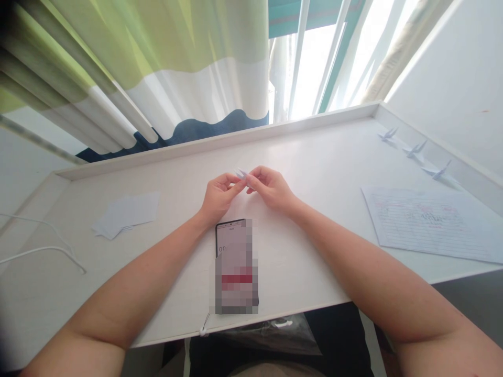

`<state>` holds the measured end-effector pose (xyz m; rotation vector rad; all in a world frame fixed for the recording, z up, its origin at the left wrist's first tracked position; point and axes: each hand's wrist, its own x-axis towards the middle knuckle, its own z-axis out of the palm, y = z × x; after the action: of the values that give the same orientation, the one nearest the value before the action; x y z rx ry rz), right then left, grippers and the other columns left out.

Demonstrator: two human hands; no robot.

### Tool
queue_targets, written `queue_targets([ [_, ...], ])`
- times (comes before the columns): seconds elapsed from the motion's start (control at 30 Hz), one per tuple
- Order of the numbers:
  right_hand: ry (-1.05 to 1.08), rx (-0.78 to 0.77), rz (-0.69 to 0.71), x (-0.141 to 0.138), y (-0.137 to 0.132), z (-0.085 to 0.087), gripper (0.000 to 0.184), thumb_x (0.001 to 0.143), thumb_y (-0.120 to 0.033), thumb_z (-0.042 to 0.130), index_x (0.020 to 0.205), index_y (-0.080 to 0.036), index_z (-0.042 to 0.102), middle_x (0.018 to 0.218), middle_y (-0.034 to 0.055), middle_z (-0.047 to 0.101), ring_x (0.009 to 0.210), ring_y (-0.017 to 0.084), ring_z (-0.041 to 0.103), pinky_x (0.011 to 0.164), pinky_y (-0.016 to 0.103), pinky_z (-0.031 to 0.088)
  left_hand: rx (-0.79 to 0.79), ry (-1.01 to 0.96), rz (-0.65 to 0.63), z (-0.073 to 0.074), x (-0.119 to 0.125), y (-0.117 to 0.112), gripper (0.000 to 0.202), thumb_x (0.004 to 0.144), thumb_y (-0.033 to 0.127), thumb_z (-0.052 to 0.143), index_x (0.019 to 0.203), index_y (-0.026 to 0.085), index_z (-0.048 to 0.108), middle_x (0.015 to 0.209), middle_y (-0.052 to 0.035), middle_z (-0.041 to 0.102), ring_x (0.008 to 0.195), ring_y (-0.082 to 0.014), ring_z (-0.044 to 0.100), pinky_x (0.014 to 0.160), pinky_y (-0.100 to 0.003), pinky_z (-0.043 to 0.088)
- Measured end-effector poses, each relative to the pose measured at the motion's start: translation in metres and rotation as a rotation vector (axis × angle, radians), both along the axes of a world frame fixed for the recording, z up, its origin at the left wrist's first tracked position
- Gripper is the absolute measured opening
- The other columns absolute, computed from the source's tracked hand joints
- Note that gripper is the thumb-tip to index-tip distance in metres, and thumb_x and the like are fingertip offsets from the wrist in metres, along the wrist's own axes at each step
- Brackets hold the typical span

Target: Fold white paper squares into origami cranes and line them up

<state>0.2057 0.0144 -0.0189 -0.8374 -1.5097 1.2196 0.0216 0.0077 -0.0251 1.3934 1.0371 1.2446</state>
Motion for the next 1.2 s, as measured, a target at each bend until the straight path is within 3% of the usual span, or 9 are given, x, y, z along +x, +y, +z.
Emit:
queue_targets([
  [0.13,0.001,-0.008,0.004,0.001,-0.001,0.001,0.05,0.082,-0.068,0.083,0.091,-0.021,0.068,0.088,0.004,0.076,0.077,0.018,0.072,0.077,0.037,0.063,-0.032,0.019,-0.027,-0.001,-0.002,0.0,0.039,0.08,0.058,0.089,0.081,0.021,0.075,0.076,-0.0016,0.074,0.067,-0.0156,0.065,0.063,-0.03,0.047],
  [0.27,0.032,-0.042,0.005,0.002,-0.002,0.003,0.049,0.078,-0.065,0.088,0.085,-0.02,0.071,0.079,0.0029,0.074,0.072,0.017,0.071,0.073,0.036,0.061,-0.006,-0.018,-0.08,0.0,-0.002,0.001,0.036,0.082,0.054,0.088,0.084,0.021,0.075,0.082,-0.0026,0.075,0.075,-0.0165,0.067,0.071,-0.031,0.052],
  [0.47,0.07,-0.145,0.044,0.004,-0.004,0.009,0.047,0.077,-0.061,0.091,0.079,-0.02,0.07,0.068,0.0004,0.071,0.063,0.014,0.065,0.069,0.033,0.057,0.109,-0.149,-0.025,0.002,-0.004,0.006,0.028,0.084,0.042,0.087,0.106,0.025,0.08,0.094,-0.0018,0.078,0.092,-0.0171,0.07,0.085,-0.031,0.055],
  [0.73,0.071,-0.163,0.068,0.005,-0.005,0.013,0.047,0.075,-0.061,0.092,0.077,-0.019,0.07,0.066,0.0004,0.071,0.064,0.014,0.064,0.07,0.032,0.054,0.113,-0.164,0.028,-0.001,-0.002,0.006,0.02,0.081,0.035,0.09,0.096,0.025,0.082,0.096,-0.0034,0.08,0.093,-0.0173,0.072,0.085,-0.032,0.057],
  [1.0,0.031,-0.172,0.12,0.006,-0.004,0.013,0.046,0.078,-0.061,0.09,0.079,-0.019,0.07,0.069,0.0004,0.071,0.066,0.014,0.064,0.071,0.033,0.054,0.112,-0.155,0.001,0.003,-0.003,0.004,0.015,0.082,0.031,0.087,0.092,0.022,0.08,0.098,-0.0055,0.082,0.097,-0.0204,0.075,0.088,-0.036,0.06],
  [1.2,0.02,-0.16,0.115,0.007,-0.004,0.012,0.046,0.079,-0.061,0.089,0.081,-0.019,0.07,0.07,0.0006,0.07,0.067,0.014,0.064,0.072,0.033,0.054,0.156,-0.095,0.09,0.0,0.0,0.001,0.01,0.084,0.028,0.084,0.089,0.022,0.077,0.094,-0.0041,0.082,0.093,-0.0197,0.077,0.083,-0.035,0.059],
])
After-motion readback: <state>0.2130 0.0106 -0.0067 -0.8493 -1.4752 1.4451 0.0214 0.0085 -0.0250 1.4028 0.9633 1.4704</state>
